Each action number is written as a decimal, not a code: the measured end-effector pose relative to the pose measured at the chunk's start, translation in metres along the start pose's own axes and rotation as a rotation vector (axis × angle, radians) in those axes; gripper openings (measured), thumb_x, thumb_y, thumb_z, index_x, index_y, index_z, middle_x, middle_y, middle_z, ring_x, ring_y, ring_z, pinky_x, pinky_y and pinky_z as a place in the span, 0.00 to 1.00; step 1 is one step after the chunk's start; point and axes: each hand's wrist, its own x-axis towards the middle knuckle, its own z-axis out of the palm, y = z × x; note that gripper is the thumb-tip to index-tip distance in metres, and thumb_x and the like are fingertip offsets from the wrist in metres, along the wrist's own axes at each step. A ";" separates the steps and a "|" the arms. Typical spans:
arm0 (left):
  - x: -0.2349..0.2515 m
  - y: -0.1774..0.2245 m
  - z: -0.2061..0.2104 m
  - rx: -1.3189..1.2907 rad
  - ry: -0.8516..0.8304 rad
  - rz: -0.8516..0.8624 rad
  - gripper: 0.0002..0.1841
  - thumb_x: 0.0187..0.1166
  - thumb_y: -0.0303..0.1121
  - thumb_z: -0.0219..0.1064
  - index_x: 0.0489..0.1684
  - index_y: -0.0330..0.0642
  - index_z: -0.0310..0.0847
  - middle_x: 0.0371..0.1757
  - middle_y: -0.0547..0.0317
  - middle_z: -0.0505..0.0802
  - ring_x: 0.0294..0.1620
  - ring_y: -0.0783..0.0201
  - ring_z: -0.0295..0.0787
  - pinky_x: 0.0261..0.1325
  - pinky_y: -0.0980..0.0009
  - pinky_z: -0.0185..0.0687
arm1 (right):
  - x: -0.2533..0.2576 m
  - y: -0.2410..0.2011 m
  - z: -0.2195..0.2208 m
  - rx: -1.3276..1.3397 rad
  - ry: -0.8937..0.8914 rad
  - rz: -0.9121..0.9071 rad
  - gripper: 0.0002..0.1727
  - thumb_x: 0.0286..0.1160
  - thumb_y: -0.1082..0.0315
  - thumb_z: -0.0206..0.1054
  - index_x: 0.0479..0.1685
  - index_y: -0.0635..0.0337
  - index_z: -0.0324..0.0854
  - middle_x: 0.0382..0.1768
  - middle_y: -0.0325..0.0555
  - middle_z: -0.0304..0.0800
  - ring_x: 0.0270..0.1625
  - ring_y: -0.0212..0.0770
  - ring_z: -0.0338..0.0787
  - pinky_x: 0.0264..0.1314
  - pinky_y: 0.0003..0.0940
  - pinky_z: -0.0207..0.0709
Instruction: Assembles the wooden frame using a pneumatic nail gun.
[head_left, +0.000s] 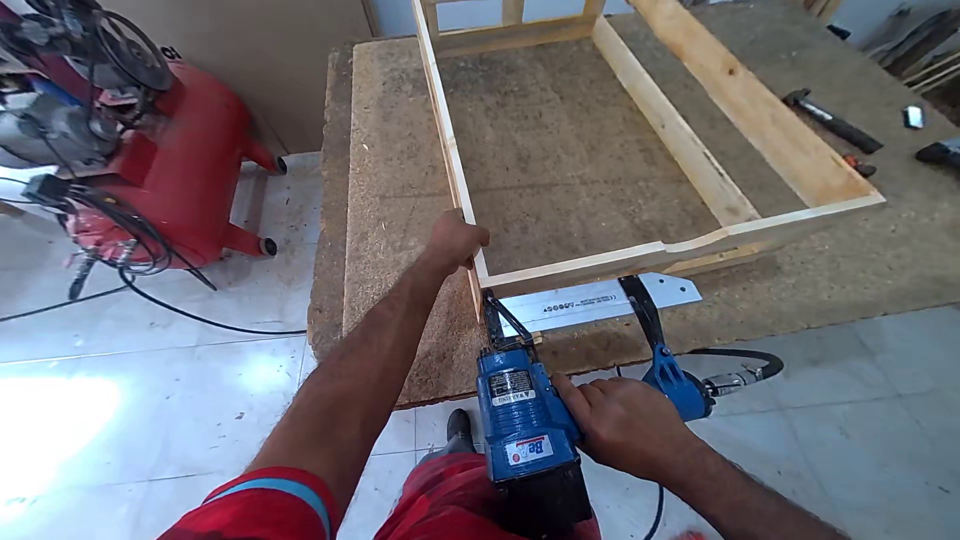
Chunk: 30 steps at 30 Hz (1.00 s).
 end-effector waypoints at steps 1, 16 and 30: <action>0.000 0.000 0.000 -0.001 -0.002 -0.002 0.28 0.57 0.30 0.77 0.63 0.40 0.79 0.44 0.40 0.93 0.33 0.48 0.94 0.29 0.51 0.91 | 0.000 0.000 0.000 0.000 0.000 0.001 0.30 0.62 0.58 0.71 0.66 0.60 0.79 0.20 0.40 0.84 0.22 0.44 0.88 0.21 0.39 0.81; 0.001 -0.002 0.002 0.034 0.026 0.001 0.26 0.59 0.31 0.76 0.61 0.39 0.79 0.42 0.40 0.92 0.30 0.48 0.93 0.30 0.50 0.91 | 0.001 -0.008 0.002 -0.001 -0.017 0.080 0.18 0.58 0.57 0.73 0.44 0.59 0.82 0.17 0.40 0.81 0.19 0.44 0.86 0.19 0.40 0.80; -0.165 -0.124 0.027 -0.522 -0.416 -0.003 0.44 0.77 0.75 0.50 0.75 0.44 0.74 0.54 0.48 0.94 0.50 0.55 0.94 0.52 0.53 0.91 | 0.001 -0.005 0.010 0.020 -0.002 0.027 0.27 0.66 0.59 0.70 0.65 0.61 0.79 0.20 0.41 0.84 0.22 0.44 0.88 0.22 0.39 0.81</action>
